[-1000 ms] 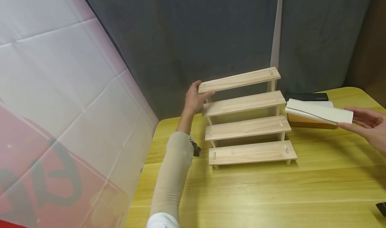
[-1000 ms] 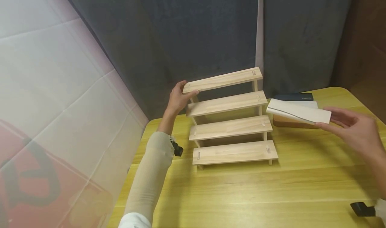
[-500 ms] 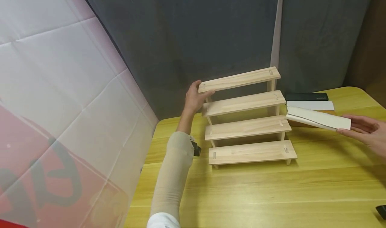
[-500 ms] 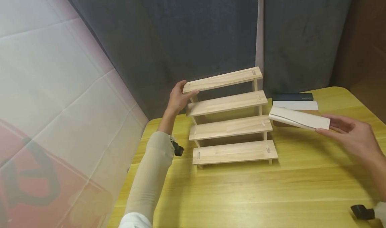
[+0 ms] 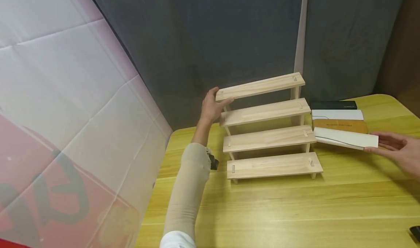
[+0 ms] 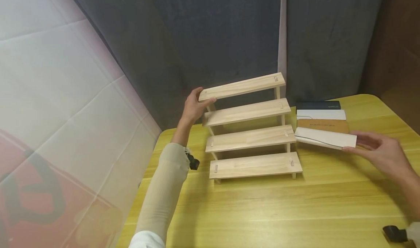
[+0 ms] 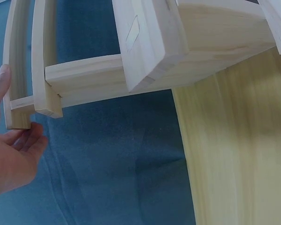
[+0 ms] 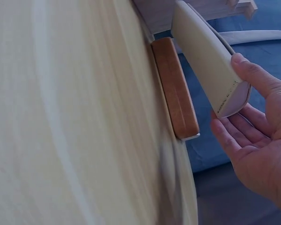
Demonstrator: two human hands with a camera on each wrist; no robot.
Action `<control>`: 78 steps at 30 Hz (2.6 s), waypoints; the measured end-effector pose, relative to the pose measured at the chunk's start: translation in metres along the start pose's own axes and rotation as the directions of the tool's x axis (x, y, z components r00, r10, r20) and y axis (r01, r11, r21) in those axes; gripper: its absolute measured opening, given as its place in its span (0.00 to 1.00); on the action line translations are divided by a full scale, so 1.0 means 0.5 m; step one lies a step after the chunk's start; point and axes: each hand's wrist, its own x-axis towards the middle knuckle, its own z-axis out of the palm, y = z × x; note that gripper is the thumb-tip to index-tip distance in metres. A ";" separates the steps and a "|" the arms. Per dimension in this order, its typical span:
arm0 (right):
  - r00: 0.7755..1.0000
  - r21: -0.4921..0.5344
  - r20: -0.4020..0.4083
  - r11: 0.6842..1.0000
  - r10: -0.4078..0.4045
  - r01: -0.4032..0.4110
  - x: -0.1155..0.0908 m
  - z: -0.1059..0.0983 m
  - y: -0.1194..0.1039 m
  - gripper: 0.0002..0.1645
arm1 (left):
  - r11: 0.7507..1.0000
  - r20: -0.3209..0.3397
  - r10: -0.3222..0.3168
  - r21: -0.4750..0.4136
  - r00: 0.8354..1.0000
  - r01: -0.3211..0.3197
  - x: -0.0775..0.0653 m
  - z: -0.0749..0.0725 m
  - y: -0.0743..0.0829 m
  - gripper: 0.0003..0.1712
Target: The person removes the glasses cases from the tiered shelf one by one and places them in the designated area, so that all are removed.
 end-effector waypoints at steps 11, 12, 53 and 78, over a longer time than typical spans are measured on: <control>0.999 -0.148 0.033 0.988 0.044 -0.038 0.005 0.000 0.030 0.24 | 1.000 -0.007 0.001 0.001 1.000 -0.001 -0.002 0.000 0.002 0.51; 0.998 -0.160 0.035 0.986 0.045 -0.038 0.006 0.000 0.033 0.25 | 1.000 -0.007 -0.001 0.001 1.000 0.001 -0.003 0.000 0.002 0.51; 0.981 -0.530 0.186 0.846 0.049 0.058 0.026 0.006 0.037 0.55 | 1.000 -0.008 0.026 0.008 1.000 -0.026 -0.008 0.002 -0.002 0.50; 0.988 -0.554 0.053 0.828 0.144 -0.090 0.026 0.016 0.031 0.53 | 0.999 0.002 0.030 0.010 1.000 -0.030 -0.008 0.004 0.000 0.50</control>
